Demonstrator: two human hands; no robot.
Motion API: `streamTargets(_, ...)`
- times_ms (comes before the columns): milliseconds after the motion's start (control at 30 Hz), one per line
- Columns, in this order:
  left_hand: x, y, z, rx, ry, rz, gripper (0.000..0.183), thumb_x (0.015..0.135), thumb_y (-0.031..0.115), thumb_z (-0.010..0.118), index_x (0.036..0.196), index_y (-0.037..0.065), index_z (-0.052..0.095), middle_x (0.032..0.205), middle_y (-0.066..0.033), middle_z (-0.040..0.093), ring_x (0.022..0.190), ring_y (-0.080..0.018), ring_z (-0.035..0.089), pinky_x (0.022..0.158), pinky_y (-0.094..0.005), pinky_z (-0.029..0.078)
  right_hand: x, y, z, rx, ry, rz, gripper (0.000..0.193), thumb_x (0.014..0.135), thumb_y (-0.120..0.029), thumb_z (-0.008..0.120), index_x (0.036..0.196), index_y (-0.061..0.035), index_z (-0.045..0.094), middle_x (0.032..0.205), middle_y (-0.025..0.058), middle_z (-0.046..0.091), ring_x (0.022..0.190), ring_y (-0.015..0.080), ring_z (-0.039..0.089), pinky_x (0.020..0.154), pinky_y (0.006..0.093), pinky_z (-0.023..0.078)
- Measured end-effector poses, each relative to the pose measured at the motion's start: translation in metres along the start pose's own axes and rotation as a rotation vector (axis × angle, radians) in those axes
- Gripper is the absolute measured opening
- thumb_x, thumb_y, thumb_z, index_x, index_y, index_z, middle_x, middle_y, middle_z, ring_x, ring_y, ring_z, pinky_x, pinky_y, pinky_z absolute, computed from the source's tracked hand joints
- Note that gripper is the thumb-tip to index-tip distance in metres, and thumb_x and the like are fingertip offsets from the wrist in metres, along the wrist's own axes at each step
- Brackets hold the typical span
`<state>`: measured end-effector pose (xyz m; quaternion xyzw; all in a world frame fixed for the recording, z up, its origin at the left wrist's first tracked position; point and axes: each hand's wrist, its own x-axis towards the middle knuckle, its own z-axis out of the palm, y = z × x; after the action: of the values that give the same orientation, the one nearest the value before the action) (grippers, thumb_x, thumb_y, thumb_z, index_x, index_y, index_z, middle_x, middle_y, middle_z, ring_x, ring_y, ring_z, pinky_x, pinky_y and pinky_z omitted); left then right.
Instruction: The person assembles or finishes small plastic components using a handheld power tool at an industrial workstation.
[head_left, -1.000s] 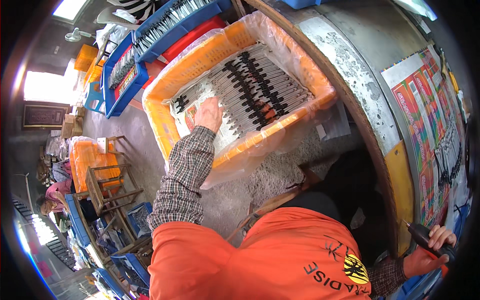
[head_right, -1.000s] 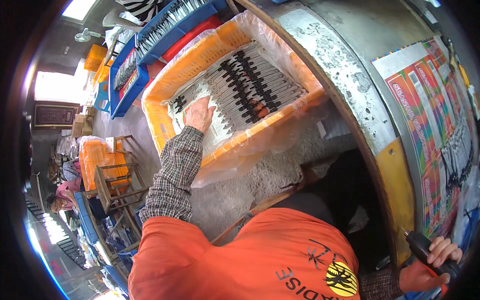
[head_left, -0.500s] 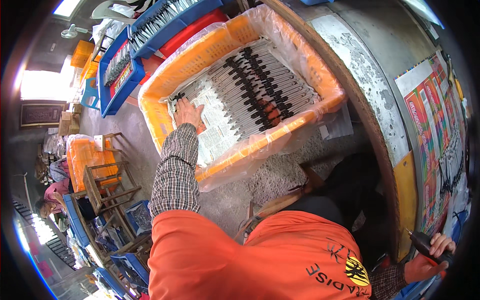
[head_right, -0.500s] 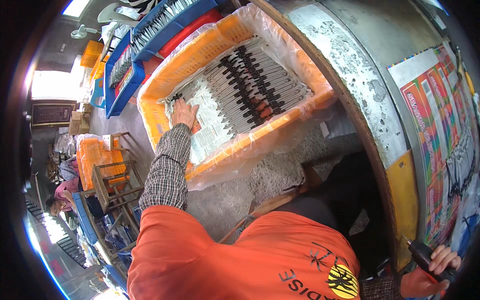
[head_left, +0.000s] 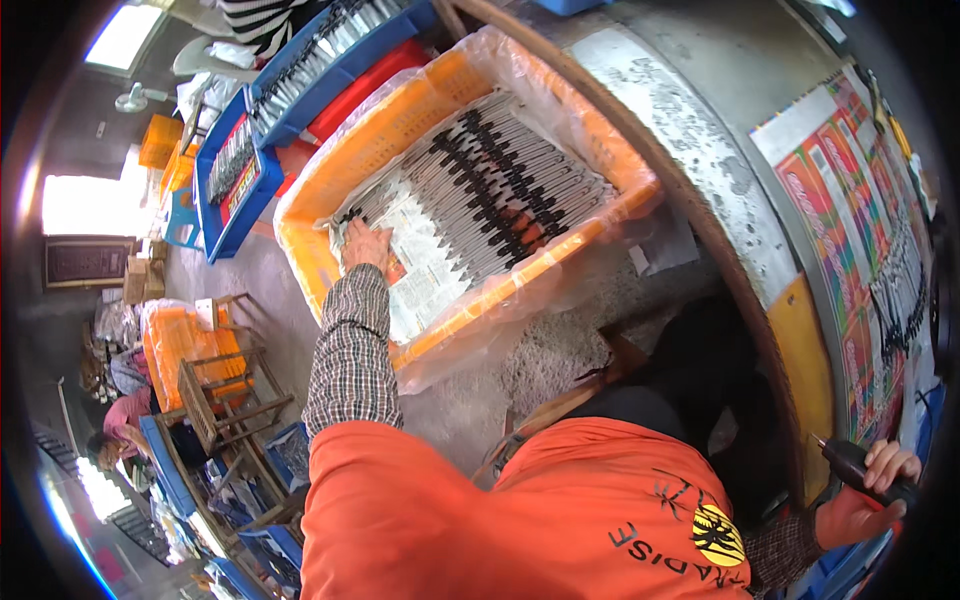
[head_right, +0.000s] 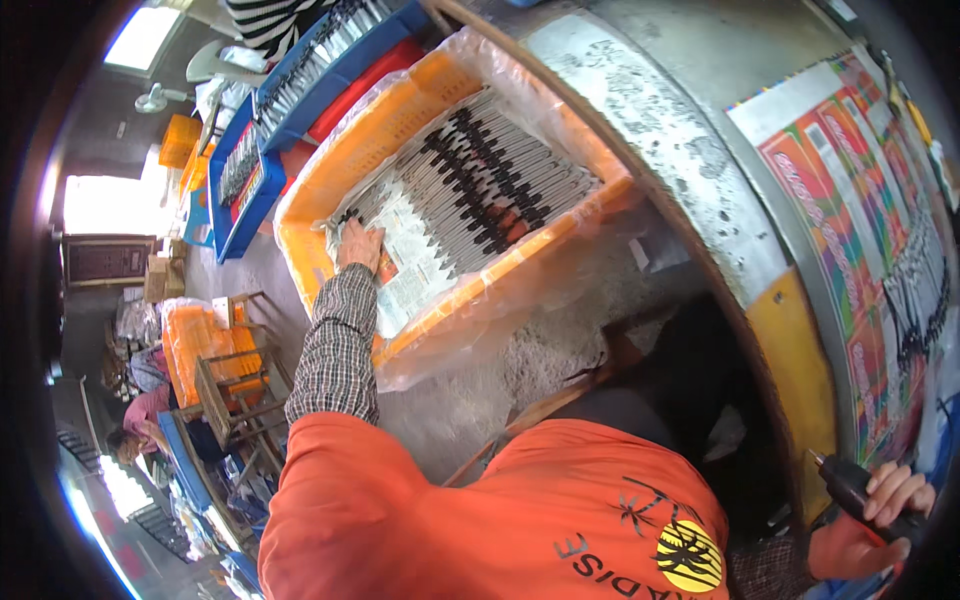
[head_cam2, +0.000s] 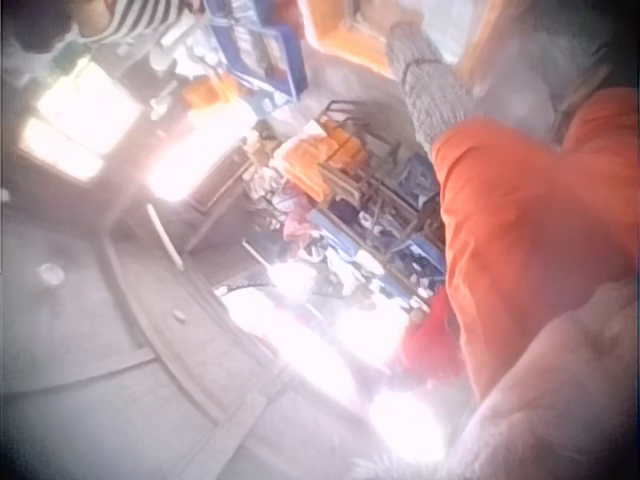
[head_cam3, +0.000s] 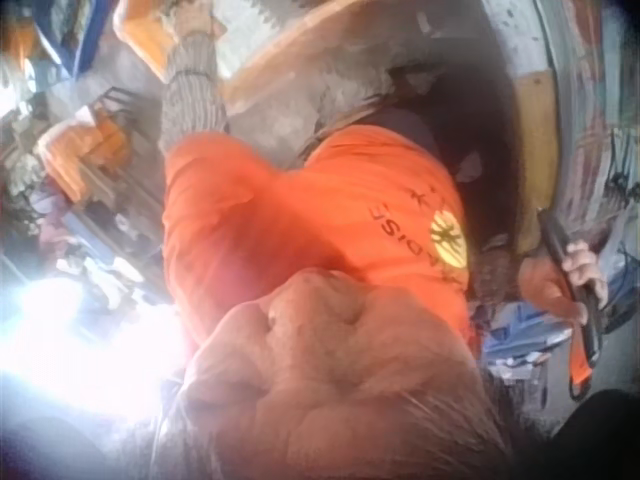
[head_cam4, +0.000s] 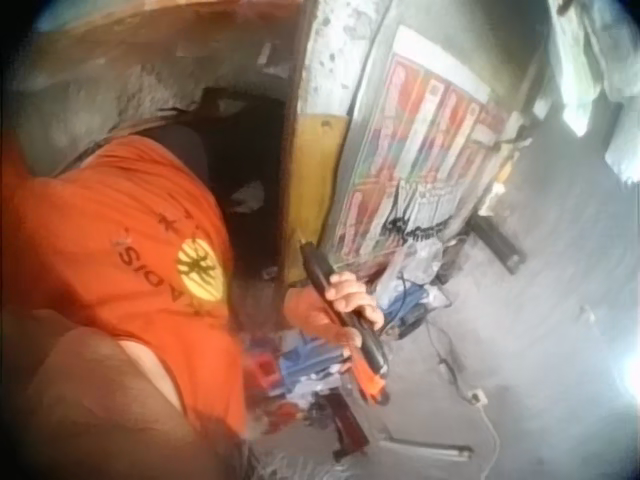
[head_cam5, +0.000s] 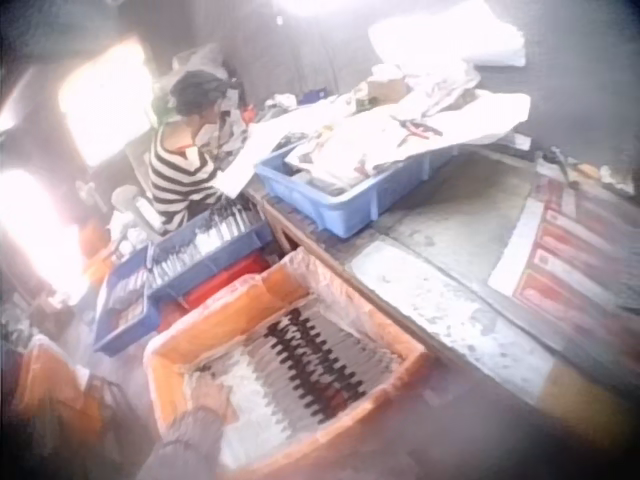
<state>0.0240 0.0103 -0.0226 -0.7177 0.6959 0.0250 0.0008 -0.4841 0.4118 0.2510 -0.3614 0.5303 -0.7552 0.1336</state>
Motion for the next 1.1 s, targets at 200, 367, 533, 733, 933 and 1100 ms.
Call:
streamTargets(200,-0.008,0.023,-0.029,0.091,-0.125,0.111,0.066,0.084,0.039,0.046,0.125,-0.010,0.034,0.134,-0.0271,0.030,0.127,-0.0347,0.025,0.106,-0.0364,0.020,-0.005,0.003,0.010,0.006,0.000,-0.050,0.046,0.078,-0.043,0.062,0.089,-0.0059,0.038,0.064,-0.0005,0.039,0.054,0.0100,0.039,0.058,0.0264,0.032)
streamTargets(367,-0.045,0.087,-0.107,-0.113,0.080,0.533,0.041,0.078,0.020,0.060,0.112,-0.001,0.051,0.102,-0.0190,0.056,0.095,-0.0313,0.055,0.081,-0.0379,0.043,-0.002,0.001,0.030,0.008,0.015,-0.096,0.046,0.077,-0.044,0.063,0.090,-0.0062,0.040,0.060,0.0007,0.043,0.049,0.0127,0.044,0.051,0.0285,0.040)
streamTargets(533,-0.104,0.207,-0.185,-0.386,0.225,0.897,0.024,0.078,0.005,0.059,0.101,0.001,0.057,0.087,-0.0161,0.060,0.073,-0.0271,0.060,0.066,-0.0337,0.048,-0.007,-0.008,0.024,0.181,0.048,-0.102,0.041,0.074,-0.031,0.069,0.088,-0.0039,0.043,0.059,0.0040,0.047,0.051,0.0156,0.049,0.052,0.0304,0.042)
streamTargets(733,-0.168,0.315,-0.225,-0.609,0.251,1.326,0.022,0.070,-0.003,0.061,0.092,0.003,0.060,0.083,-0.0131,0.061,0.071,-0.0266,0.061,0.062,-0.0320,0.049,-0.015,-0.020,0.001,0.253,0.108,-0.125,0.040,0.072,-0.026,0.072,0.088,-0.0024,0.044,0.061,0.0053,0.048,0.052,0.0148,0.049,0.051,0.0301,0.042)
streamTargets(933,-0.219,0.423,-0.232,-0.678,0.331,1.554,0.018,0.068,0.003,0.063,0.085,0.007,0.060,0.078,-0.0070,0.059,0.064,-0.0237,0.057,0.056,-0.0325,0.046,-0.026,-0.031,-0.018,0.103,0.137,-0.149,0.044,0.074,-0.038,0.069,0.087,-0.0054,0.043,0.058,0.0024,0.048,0.049,0.0146,0.050,0.052,0.0298,0.043)
streamTargets(1100,-0.243,0.503,-0.230,-0.623,0.279,1.667,0.014,0.071,0.007,0.064,0.084,0.006,0.061,0.081,-0.0081,0.059,0.075,-0.0256,0.057,0.064,-0.0342,0.046,-0.030,-0.033,-0.027,0.118,0.177,-0.172,0.043,0.074,-0.037,0.069,0.087,-0.0049,0.043,0.058,0.0027,0.048,0.050,0.0147,0.051,0.052,0.0300,0.043)
